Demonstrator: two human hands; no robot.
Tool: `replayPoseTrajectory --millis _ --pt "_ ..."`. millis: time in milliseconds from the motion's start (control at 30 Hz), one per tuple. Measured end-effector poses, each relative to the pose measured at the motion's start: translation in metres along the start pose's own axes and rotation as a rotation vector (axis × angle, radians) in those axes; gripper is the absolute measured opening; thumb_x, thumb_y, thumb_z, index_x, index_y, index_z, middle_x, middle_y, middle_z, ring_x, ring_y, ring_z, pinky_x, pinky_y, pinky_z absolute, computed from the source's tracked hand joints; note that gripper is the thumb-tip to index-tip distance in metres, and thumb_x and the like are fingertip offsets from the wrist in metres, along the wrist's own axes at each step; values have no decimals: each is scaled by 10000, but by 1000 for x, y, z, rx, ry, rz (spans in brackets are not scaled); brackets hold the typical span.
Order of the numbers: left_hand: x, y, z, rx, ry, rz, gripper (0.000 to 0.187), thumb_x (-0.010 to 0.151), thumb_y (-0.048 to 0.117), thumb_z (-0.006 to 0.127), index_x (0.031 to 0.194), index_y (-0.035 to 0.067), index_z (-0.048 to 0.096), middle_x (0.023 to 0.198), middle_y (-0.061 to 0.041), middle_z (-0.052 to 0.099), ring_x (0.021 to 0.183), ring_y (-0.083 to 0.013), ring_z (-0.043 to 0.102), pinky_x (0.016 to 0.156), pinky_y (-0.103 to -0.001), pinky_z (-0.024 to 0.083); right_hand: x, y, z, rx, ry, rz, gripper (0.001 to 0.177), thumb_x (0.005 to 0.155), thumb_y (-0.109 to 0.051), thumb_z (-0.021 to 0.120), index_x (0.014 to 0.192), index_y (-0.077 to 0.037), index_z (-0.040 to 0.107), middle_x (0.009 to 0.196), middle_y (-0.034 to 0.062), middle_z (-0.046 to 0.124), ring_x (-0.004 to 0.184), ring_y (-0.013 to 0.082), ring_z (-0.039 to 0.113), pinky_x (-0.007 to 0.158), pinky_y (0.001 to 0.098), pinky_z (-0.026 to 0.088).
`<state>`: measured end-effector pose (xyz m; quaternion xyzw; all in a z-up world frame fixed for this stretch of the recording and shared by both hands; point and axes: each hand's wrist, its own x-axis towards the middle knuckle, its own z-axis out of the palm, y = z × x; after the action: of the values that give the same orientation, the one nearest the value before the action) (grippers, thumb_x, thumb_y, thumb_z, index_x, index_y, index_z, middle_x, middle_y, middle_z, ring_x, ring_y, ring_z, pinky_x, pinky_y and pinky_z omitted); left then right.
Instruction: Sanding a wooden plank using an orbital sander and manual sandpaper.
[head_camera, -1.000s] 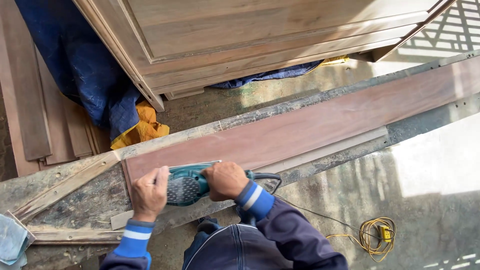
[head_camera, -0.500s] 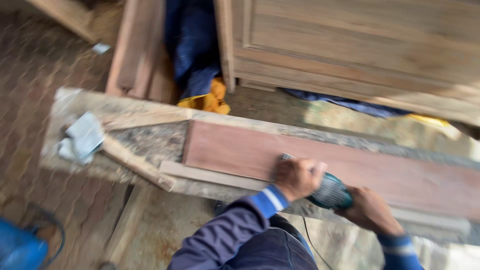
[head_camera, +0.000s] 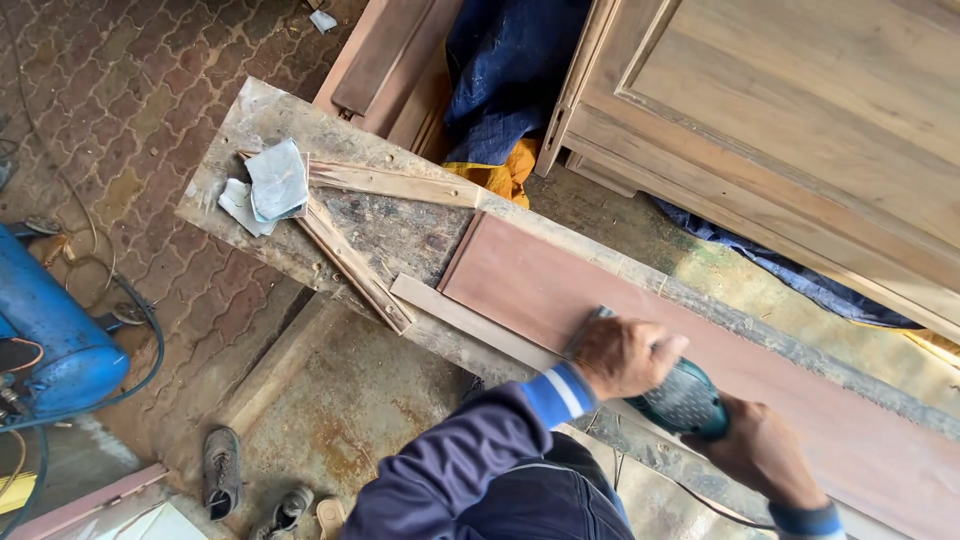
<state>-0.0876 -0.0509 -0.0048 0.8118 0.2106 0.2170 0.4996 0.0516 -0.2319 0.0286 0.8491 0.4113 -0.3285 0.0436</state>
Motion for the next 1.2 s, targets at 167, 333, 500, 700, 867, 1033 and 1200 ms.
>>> replayPoseTrajectory --millis 167,333,500,700,867,1033,1200 --pt "-3 -31 -92 123 66 -66 492 1039 362 524 620 109 575 541 -121 595 450 -250 598 474 -415 461 30 -104 -25 -14 9 -124 500 696 -483 829 1069 -156 763 804 126 782 721 296 776 720 441 627" --pt "-12 -55 -180 112 127 -67 362 1000 360 588 825 78 732 736 -188 691 623 -344 691 545 -439 514 64 -187 -28 59 57 -210 398 709 -355 813 1039 -137 768 846 174 762 786 350 748 730 472 605" --pt "-21 -86 -238 140 96 -262 295 1001 257 597 1012 12 761 820 -191 745 726 -275 736 655 -381 529 80 -239 -16 100 118 -367 359 682 -185 722 1036 -135 753 848 170 738 812 365 728 700 488 600" --pt "-20 -88 -254 345 -18 -202 334 1069 287 552 943 57 757 788 -178 690 707 -304 698 665 -385 511 73 -252 14 213 234 -351 194 732 -180 689 903 -121 759 807 171 729 746 339 731 666 457 600" --pt "-15 -59 -202 345 1 -213 331 1067 301 555 951 65 756 746 -170 665 673 -314 681 637 -393 500 54 -198 7 219 271 -330 310 655 -179 717 958 -116 746 763 179 721 714 353 721 635 468 590" --pt "-18 -29 -116 348 86 -41 286 1096 267 544 1064 48 725 955 -148 719 901 -330 683 808 -416 508 24 -99 15 223 320 -245 375 636 -165 724 1009 -129 747 766 200 707 693 379 713 627 483 593" --pt "-48 -34 -8 372 286 61 420 1107 198 526 1461 -28 535 1408 -216 589 1317 -397 536 1159 -489 405 -23 26 1 302 291 -37 374 682 -284 777 1006 -102 741 804 211 733 761 391 730 709 495 601"
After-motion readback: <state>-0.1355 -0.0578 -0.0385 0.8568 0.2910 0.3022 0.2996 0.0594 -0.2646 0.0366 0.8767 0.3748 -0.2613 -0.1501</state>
